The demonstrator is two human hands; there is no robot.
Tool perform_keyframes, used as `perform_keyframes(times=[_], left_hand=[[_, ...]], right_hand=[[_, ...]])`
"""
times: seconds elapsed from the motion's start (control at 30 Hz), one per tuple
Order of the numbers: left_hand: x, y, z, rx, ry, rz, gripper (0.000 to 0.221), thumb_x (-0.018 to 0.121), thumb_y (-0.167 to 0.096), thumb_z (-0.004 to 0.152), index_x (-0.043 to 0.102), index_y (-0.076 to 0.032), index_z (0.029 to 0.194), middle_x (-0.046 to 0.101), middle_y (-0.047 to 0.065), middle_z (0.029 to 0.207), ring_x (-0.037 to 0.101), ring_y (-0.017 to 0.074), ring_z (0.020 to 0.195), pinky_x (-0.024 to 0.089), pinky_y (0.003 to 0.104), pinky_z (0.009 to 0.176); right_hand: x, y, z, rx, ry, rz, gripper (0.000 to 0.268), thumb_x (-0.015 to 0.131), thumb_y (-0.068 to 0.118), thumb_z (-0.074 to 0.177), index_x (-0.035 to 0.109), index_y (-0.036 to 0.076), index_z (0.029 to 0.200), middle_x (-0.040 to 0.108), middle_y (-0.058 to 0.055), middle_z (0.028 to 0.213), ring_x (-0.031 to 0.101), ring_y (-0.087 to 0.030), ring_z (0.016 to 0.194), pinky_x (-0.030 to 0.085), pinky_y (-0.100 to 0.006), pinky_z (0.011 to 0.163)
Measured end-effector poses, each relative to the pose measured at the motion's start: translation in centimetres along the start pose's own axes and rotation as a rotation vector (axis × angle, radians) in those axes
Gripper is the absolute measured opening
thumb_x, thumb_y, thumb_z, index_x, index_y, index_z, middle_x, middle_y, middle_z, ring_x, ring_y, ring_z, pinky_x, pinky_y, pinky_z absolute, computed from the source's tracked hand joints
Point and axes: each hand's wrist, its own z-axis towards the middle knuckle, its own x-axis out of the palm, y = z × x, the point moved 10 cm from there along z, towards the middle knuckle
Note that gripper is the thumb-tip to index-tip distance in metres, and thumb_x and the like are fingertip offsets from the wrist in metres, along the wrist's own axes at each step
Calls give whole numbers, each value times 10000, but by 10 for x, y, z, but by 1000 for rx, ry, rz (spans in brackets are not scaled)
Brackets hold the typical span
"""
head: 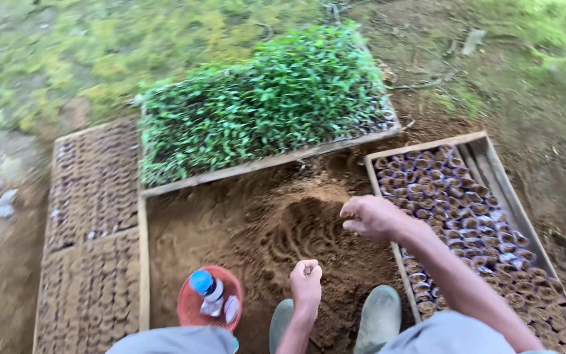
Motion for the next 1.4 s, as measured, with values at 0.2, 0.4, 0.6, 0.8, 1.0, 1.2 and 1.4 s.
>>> perform_keyframes(times=[0.2,0.4,0.6,0.8,1.0,1.2,1.4], left_hand=[[-61,-43,-42,-39,-96,3,246,594,-154,964,668,-10,778,632,53,602,568,139,553,461,275,554],[-99,-47,-58,-142,-170,-120,132,493,8,992,588,-70,944,625,50,713,604,125,568,493,254,493],[-145,-63,-68,-86,-384,165,271,544,-291,958,728,-104,890,712,84,656,699,268,700,537,408,758],[-185,-54,-55,44,-567,171,197,511,-130,948,693,-99,1017,676,115,908,671,239,850,549,385,805],[-269,-11,-18,-223,-699,430,193,558,-208,907,707,-165,1022,631,80,1105,625,325,1142,512,472,974],[-290,68,32,-556,-480,577,504,663,-420,852,622,-229,1316,514,136,1387,485,332,1325,346,509,1085],[-281,68,44,-531,-398,722,707,712,-436,762,552,-170,1398,556,197,1383,588,399,1274,385,525,1062]], right_hand=[[-84,144,-9,25,212,-237,281,719,340,890,759,195,1127,782,-18,1124,777,-200,926,663,-369,850],[-98,234,0,-91,150,-467,280,680,271,891,711,202,1161,671,42,1354,750,-189,979,634,-380,894],[18,244,82,-172,58,-110,198,537,131,996,705,38,954,665,-137,926,691,-315,881,536,-549,935],[184,198,90,-140,259,-409,233,573,233,1013,727,129,872,698,-41,771,688,-200,750,527,-517,1005],[287,149,105,-203,251,-418,169,671,142,931,752,16,852,746,-159,795,768,-342,837,591,-543,856],[307,118,81,-164,294,-462,287,702,362,890,754,80,874,758,-166,846,767,-366,896,585,-527,843],[306,84,67,-80,286,-388,295,703,368,877,742,76,884,758,-182,872,757,-398,920,604,-533,818]])
